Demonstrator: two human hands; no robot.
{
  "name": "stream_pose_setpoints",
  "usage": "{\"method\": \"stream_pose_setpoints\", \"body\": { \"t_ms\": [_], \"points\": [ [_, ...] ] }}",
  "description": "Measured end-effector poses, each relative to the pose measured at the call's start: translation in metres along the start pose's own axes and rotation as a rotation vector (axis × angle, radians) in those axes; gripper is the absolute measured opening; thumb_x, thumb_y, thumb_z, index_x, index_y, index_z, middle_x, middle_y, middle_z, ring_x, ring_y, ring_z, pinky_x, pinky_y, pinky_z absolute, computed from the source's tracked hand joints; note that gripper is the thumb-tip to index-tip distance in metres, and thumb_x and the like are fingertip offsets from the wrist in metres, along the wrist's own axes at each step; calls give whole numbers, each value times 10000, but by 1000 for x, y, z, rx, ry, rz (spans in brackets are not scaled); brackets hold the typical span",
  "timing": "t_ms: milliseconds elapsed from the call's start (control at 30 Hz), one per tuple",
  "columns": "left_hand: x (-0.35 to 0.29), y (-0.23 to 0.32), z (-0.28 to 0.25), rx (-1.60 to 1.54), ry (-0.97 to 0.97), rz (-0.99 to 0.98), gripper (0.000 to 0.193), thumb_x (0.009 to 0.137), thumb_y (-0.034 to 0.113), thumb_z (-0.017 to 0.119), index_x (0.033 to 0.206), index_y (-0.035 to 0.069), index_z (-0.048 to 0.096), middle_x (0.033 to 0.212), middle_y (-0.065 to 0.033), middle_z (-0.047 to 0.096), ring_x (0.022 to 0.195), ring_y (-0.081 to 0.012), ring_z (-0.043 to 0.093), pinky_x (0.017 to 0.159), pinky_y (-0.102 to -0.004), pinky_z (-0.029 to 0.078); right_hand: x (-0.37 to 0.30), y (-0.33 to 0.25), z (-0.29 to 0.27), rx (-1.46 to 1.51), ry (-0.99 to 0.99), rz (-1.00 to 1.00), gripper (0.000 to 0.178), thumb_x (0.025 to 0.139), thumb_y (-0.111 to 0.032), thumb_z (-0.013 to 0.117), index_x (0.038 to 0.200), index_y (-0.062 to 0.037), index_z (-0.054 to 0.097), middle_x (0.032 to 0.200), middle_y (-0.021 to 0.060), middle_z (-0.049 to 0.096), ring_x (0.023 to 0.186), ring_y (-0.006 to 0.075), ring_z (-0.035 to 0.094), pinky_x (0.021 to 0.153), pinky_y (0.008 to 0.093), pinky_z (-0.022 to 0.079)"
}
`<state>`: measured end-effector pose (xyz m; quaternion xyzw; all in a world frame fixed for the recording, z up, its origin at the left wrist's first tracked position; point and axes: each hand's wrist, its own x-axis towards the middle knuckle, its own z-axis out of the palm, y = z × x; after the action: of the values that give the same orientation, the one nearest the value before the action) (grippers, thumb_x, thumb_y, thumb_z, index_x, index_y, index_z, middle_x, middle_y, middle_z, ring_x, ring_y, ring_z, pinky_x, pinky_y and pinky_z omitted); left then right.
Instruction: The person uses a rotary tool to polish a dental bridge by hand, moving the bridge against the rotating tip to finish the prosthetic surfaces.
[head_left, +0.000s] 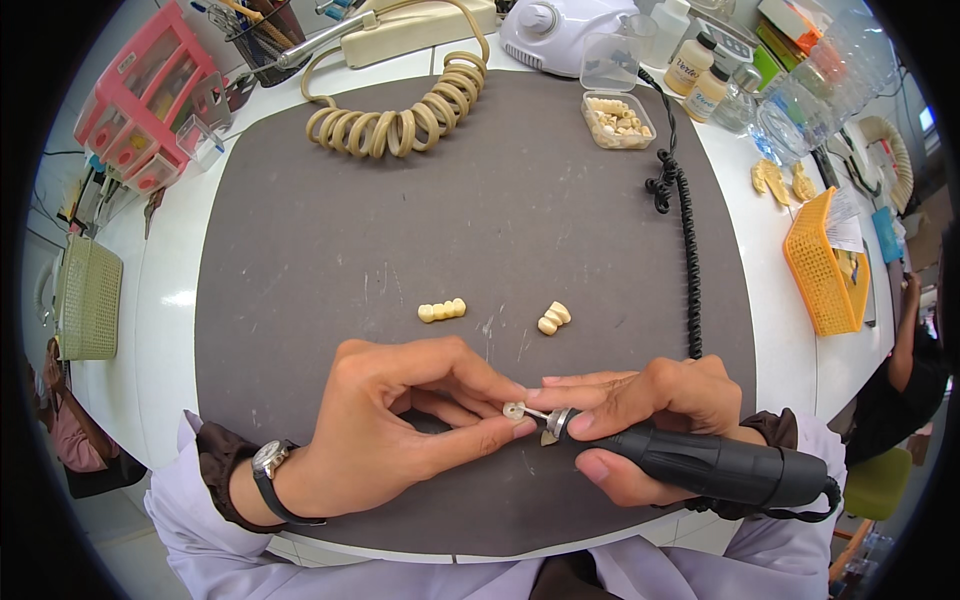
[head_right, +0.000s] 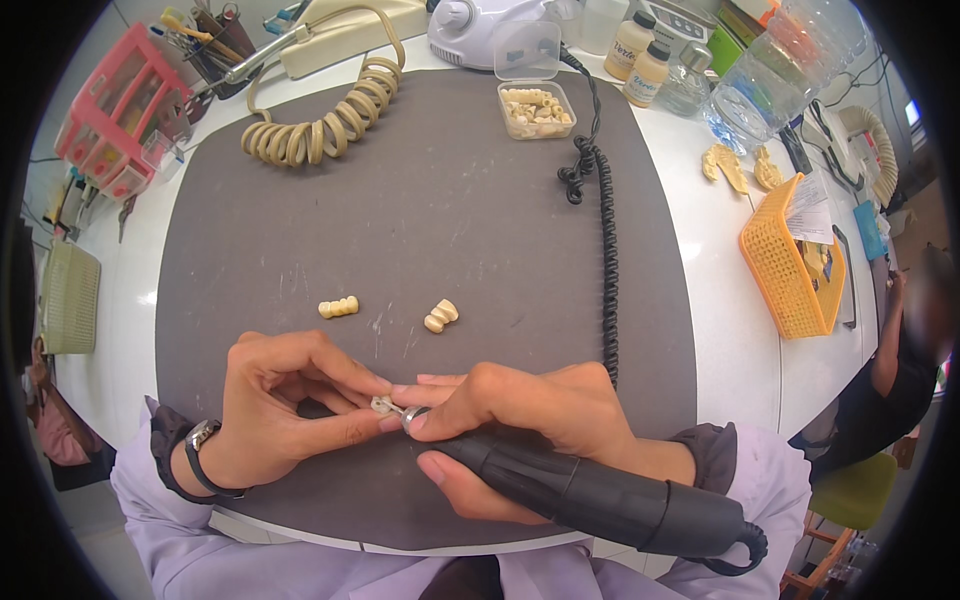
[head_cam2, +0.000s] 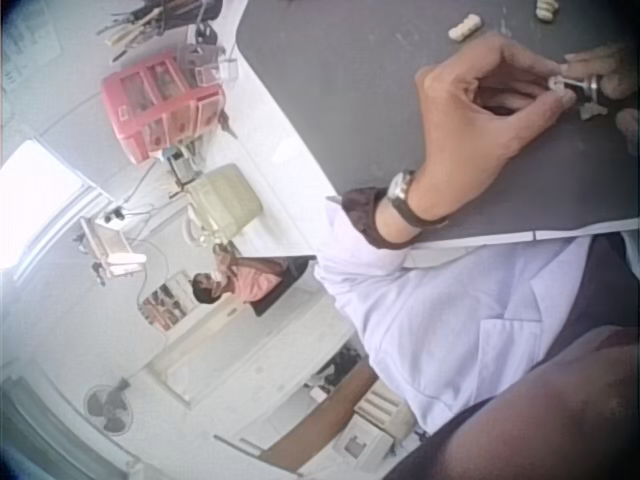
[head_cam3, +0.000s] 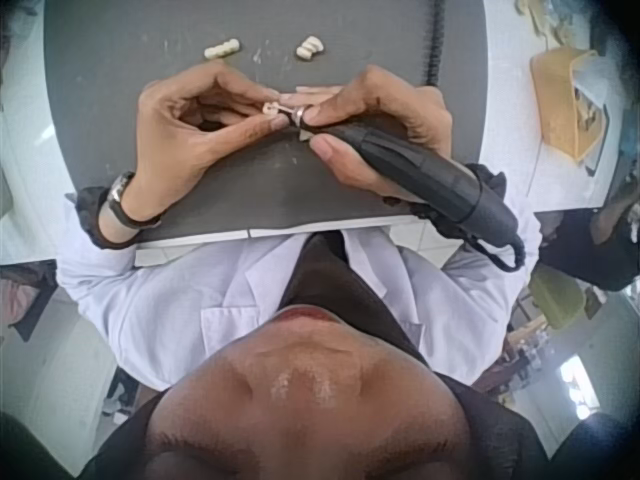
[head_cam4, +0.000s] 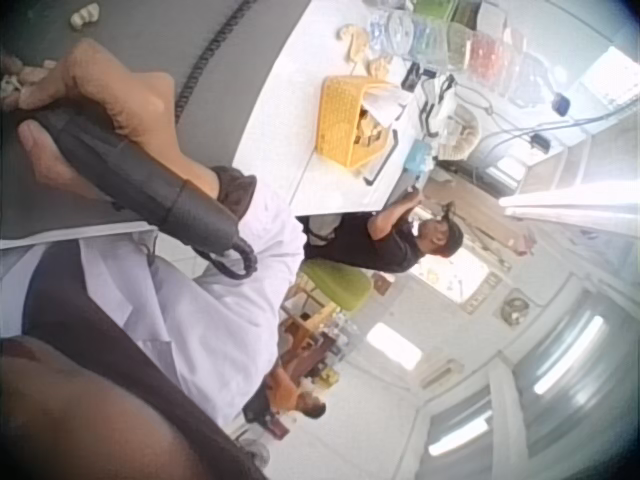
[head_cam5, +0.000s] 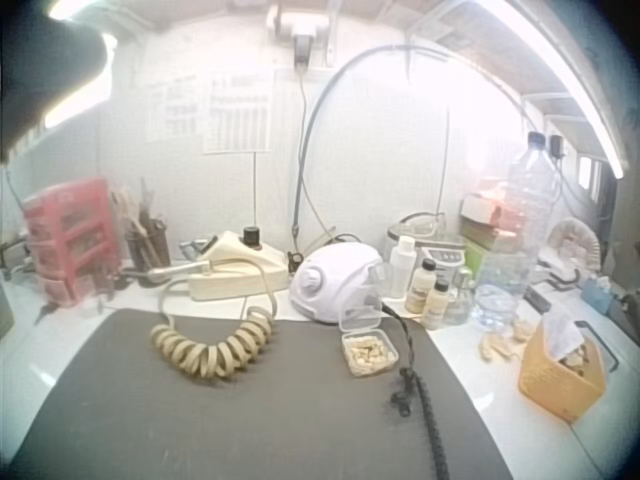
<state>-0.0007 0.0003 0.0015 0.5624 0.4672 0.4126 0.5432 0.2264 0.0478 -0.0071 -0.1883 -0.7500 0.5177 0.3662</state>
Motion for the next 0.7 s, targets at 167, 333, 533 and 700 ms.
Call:
{"method": "stream_pose_setpoints", "body": {
  "t_ms": [167,333,533,700],
  "points": [
    [0,1,0,13,4,1,135,801,-36,771,914,-57,700,881,-139,728,807,-179,731,735,-248,609,3,-2,-3,-19,-74,-4,181,801,-2,724,917,49,596,864,253,712,1017,407,677,941,498,534],
    [1,1,0,6,5,-2,121,814,-20,766,920,-45,714,874,-113,731,813,-159,729,743,-237,605,3,-4,-5,-14,-82,-4,185,801,2,731,922,45,599,873,259,711,1027,407,672,949,498,527],
    [0,1,0,12,5,0,124,813,-20,767,920,-49,712,868,-113,731,807,-158,729,738,-233,604,3,-5,-4,-22,-78,7,189,795,7,735,923,46,600,879,261,711,1030,407,671,945,498,529],
    [1,2,1,36,0,10,165,768,-68,786,891,-78,676,893,-190,720,791,-215,736,716,-264,614,3,-4,-4,-26,-79,11,194,793,7,738,924,45,601,896,273,709,1035,407,669,939,493,533]
  ]
}}
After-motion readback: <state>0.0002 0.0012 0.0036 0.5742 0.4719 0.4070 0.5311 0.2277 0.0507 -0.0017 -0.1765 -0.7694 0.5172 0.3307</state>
